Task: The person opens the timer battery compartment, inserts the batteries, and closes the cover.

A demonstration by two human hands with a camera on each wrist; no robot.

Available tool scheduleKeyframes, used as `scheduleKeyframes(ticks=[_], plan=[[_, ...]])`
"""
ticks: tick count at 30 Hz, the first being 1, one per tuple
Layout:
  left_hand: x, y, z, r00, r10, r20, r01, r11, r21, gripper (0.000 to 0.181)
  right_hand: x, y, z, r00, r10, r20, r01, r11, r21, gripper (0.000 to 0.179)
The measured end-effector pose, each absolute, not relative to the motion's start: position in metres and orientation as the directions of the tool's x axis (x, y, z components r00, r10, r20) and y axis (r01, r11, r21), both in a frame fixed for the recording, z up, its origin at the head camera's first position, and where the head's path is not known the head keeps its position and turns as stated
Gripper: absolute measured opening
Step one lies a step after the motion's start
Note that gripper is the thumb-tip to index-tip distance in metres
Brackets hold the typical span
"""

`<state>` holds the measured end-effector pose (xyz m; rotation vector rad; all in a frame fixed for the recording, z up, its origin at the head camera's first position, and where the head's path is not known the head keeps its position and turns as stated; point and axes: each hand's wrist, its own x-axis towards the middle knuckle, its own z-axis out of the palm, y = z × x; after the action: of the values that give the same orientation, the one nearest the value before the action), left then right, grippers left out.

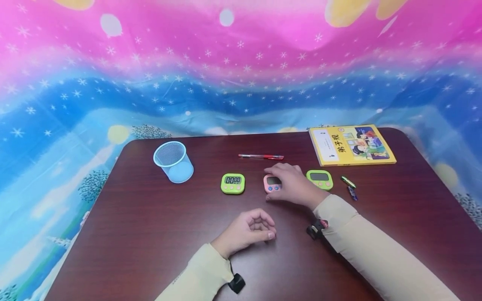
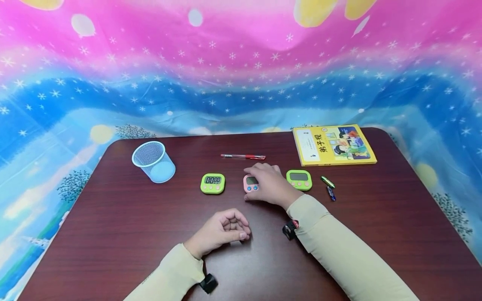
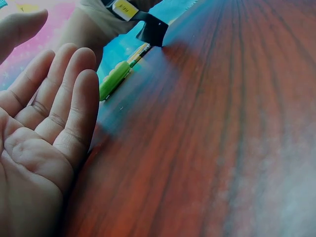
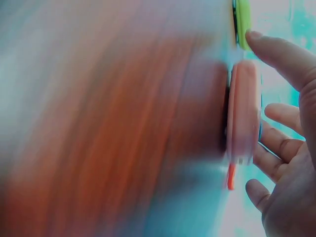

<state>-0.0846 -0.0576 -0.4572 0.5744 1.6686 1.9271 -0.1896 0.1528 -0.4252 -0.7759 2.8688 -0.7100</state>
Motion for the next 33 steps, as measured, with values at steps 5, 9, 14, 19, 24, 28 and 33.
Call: scheduleKeyframes(ticks=[5, 9, 14, 19, 24, 28, 33], plan=[[-0.085, -0.057, -0.457, -0.774, 0.632, -0.030, -0.118, -0.097, 0.988, 0.024, -0.189, 0.171, -0.426, -0.880, -0.474, 0.021, -0.434, 0.786, -0.440, 0.081], [-0.084, -0.057, -0.456, -0.772, 0.635, -0.032, -0.120, -0.096, 0.988, 0.024, -0.190, 0.180, -0.427, -0.885, -0.466, 0.005, -0.423, 0.799, -0.426, 0.078], [-0.084, -0.057, -0.457, -0.770, 0.637, -0.026, -0.115, -0.098, 0.988, 0.024, -0.190, 0.184, -0.428, -0.885, -0.466, -0.008, -0.419, 0.802, -0.425, 0.073], [-0.085, -0.056, -0.458, -0.773, 0.634, -0.020, -0.107, -0.099, 0.989, 0.024, -0.188, 0.187, -0.429, -0.891, -0.453, -0.007, -0.400, 0.795, -0.455, 0.071], [-0.084, -0.055, -0.457, -0.789, 0.614, -0.013, -0.089, -0.093, 0.992, 0.023, -0.182, 0.190, -0.429, -0.912, -0.409, 0.029, -0.361, 0.768, -0.529, 0.070], [-0.084, -0.052, -0.458, -0.827, 0.563, -0.013, -0.045, -0.042, 0.998, 0.024, -0.172, 0.189, -0.426, -0.918, -0.389, 0.081, -0.355, 0.713, -0.605, 0.065], [-0.083, -0.050, -0.454, -0.900, 0.436, 0.015, 0.046, 0.060, 0.997, 0.026, -0.154, 0.187, -0.422, -0.930, -0.362, 0.067, -0.294, 0.622, -0.726, 0.055]])
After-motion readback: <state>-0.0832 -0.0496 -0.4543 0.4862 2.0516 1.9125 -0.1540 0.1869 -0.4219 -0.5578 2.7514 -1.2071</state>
